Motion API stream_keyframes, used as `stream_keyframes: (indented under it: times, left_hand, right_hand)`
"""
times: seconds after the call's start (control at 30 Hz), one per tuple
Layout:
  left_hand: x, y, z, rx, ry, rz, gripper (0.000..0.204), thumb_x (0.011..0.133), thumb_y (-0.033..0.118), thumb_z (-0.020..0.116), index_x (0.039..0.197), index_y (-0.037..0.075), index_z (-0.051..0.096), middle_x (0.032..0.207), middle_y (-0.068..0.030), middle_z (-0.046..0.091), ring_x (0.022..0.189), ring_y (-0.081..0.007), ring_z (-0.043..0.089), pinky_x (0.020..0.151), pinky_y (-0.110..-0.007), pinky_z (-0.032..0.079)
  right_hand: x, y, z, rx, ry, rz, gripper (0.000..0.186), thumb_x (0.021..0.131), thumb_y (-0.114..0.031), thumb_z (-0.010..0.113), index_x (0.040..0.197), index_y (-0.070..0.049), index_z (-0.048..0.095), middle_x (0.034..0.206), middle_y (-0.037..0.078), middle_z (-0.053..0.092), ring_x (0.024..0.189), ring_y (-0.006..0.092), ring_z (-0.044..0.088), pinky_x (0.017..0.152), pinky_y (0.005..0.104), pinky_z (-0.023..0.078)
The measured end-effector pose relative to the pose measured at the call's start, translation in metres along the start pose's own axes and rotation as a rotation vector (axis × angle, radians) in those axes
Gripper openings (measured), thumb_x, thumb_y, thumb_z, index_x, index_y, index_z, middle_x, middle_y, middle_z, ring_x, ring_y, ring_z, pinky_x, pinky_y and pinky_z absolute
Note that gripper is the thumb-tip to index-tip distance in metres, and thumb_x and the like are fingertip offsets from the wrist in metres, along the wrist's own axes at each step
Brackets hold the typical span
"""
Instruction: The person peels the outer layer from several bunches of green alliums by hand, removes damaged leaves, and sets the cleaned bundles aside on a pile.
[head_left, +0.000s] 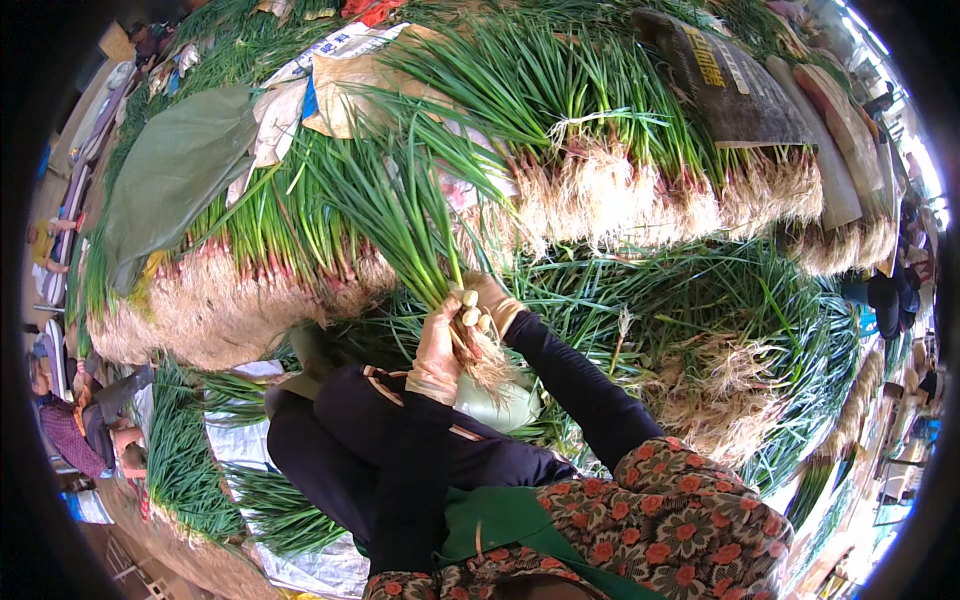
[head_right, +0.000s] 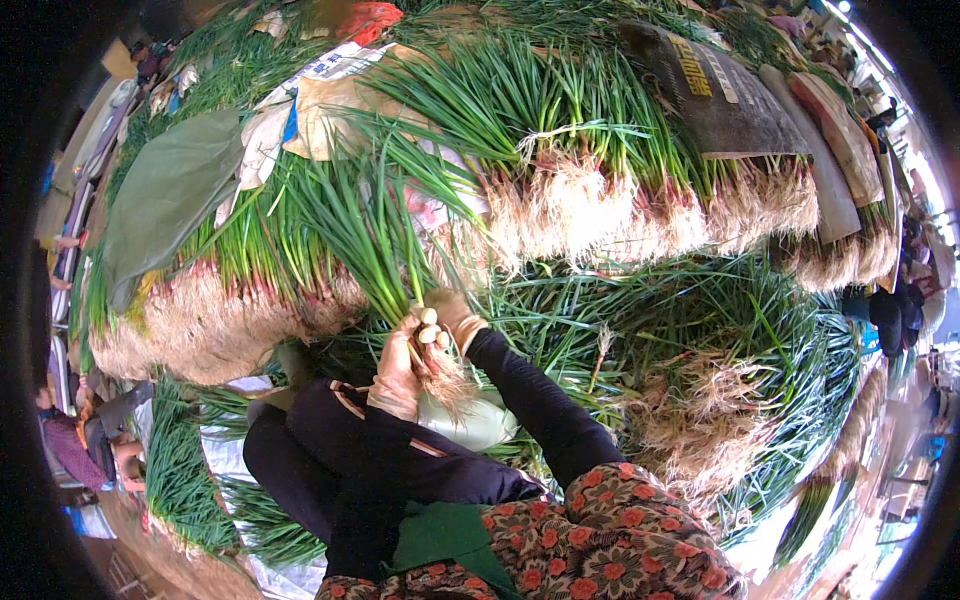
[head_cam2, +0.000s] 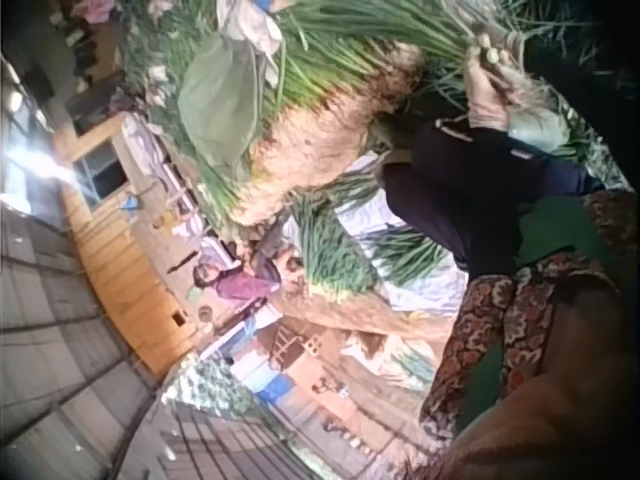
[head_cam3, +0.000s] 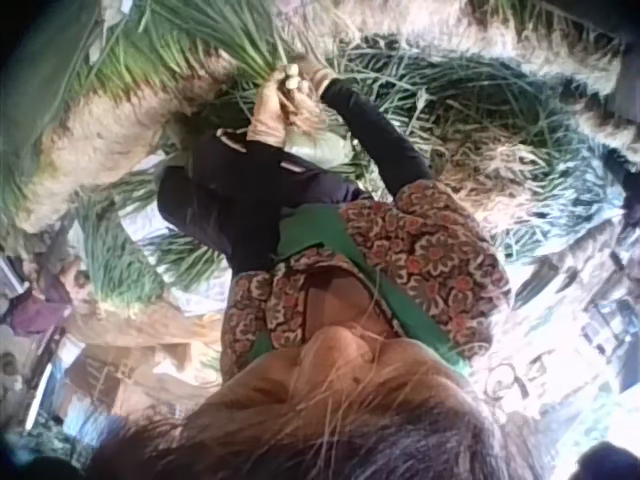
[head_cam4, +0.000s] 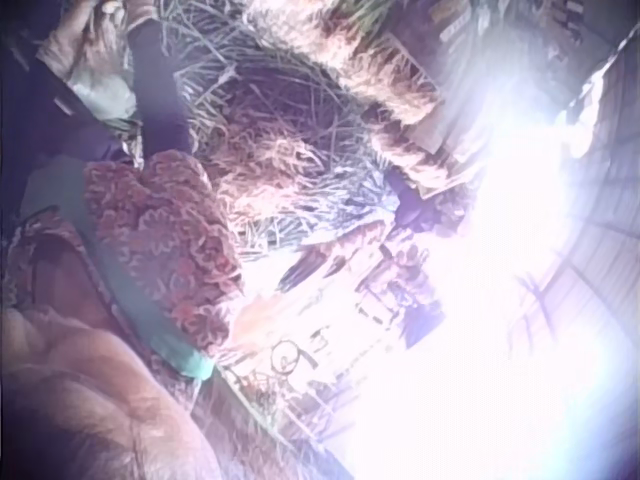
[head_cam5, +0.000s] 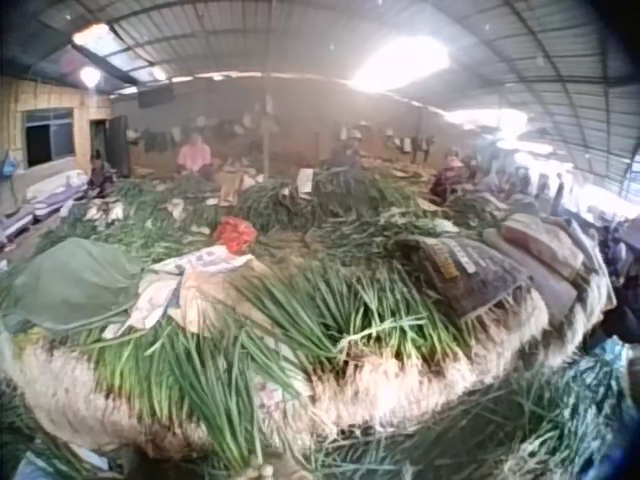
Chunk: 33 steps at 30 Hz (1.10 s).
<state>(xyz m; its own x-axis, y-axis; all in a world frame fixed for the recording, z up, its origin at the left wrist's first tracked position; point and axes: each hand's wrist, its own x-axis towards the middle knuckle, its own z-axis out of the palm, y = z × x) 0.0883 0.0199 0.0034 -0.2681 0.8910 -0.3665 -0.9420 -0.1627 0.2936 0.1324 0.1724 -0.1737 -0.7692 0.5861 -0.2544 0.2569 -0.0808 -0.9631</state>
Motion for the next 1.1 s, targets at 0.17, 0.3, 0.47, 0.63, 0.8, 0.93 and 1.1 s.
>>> stream_keyframes:
  times: [0.17, 0.3, 0.47, 0.63, 0.8, 0.93, 1.1]
  left_hand:
    - [-0.057, 0.052, -0.034, -0.074, 0.171, 0.199, 0.018, 0.088, 0.023, 0.049, 0.095, 0.007, 0.053, 0.061, -0.0027, 0.049, 0.054, -0.0158, 0.047, 0.049, -0.026, 0.041]
    - [-0.042, 0.052, -0.053, -0.084, 0.138, 0.139, 0.022, 0.089, 0.02, 0.049, 0.106, 0.007, 0.053, 0.064, 0.0001, 0.049, 0.054, -0.0114, 0.046, 0.052, -0.025, 0.042]
    - [-0.041, 0.046, -0.03, -0.018, 0.127, 0.228, 0.025, 0.088, 0.017, 0.05, 0.108, 0.001, 0.053, 0.064, 0.0008, 0.045, 0.055, -0.01, 0.044, 0.058, -0.029, 0.044]
    - [-0.044, 0.055, -0.022, 0.087, 0.294, 0.276, 0.022, 0.089, 0.016, 0.047, 0.106, 0.003, 0.053, 0.077, -0.0042, 0.056, 0.066, -0.0147, 0.053, 0.064, -0.029, 0.046]
    - [-0.035, 0.056, -0.048, -0.093, 0.164, 0.229, 0.026, 0.089, 0.016, 0.048, 0.111, 0.002, 0.053, 0.078, -0.0045, 0.056, 0.068, -0.0156, 0.055, 0.063, -0.027, 0.048]
    - [-0.025, 0.049, -0.047, -0.184, 0.008, 0.172, 0.026, 0.088, 0.014, 0.05, 0.11, 0.001, 0.053, 0.076, -0.0042, 0.055, 0.066, -0.0153, 0.054, 0.06, -0.026, 0.047]
    - [-0.039, 0.06, -0.05, 0.252, 0.378, 0.16, 0.023, 0.084, 0.02, 0.056, 0.102, 0.005, 0.057, 0.067, -0.0033, 0.058, 0.051, -0.0142, 0.056, 0.047, -0.026, 0.048]
  right_hand:
    - [-0.047, -0.057, 0.078, -0.795, -0.362, -0.456, 0.023, 0.084, -0.022, 0.05, 0.095, -0.004, 0.059, 0.094, 0.018, 0.062, 0.089, 0.031, 0.06, 0.077, 0.0386, 0.046]
    - [-0.007, -0.134, 0.033, -0.564, 0.352, -0.181, 0.033, 0.076, -0.018, 0.061, 0.107, -0.006, 0.056, 0.091, 0.017, 0.062, 0.086, 0.0313, 0.059, 0.075, 0.0369, 0.047]
    - [0.01, -0.119, 0.036, -1.35, -0.056, -0.223, 0.042, 0.08, -0.019, 0.053, 0.118, -0.001, 0.047, 0.101, 0.011, 0.061, 0.088, 0.026, 0.06, 0.07, 0.037, 0.049]
    - [-0.044, -0.122, 0.059, -1.344, -0.921, -0.244, 0.036, 0.082, -0.023, 0.049, 0.115, -0.009, 0.052, 0.099, 0.014, 0.061, 0.076, 0.029, 0.063, 0.063, 0.04, 0.05]
    - [0.049, -0.171, 0.034, -1.22, 0.079, -0.618, 0.029, 0.082, -0.01, 0.043, 0.109, -0.008, 0.055, 0.09, 0.013, 0.063, 0.082, 0.0267, 0.061, 0.064, 0.0372, 0.05]
    - [0.103, -0.182, 0.016, -1.384, 0.262, -0.301, 0.04, 0.075, -0.034, 0.057, 0.101, -0.004, 0.057, 0.087, 0.015, 0.063, 0.078, 0.0302, 0.062, 0.066, 0.0423, 0.048]
    - [0.045, -0.177, 0.057, -1.004, -0.224, -0.272, 0.037, 0.08, -0.029, 0.06, 0.105, -0.002, 0.058, 0.095, 0.018, 0.062, 0.083, 0.0253, 0.062, 0.069, 0.0369, 0.049]
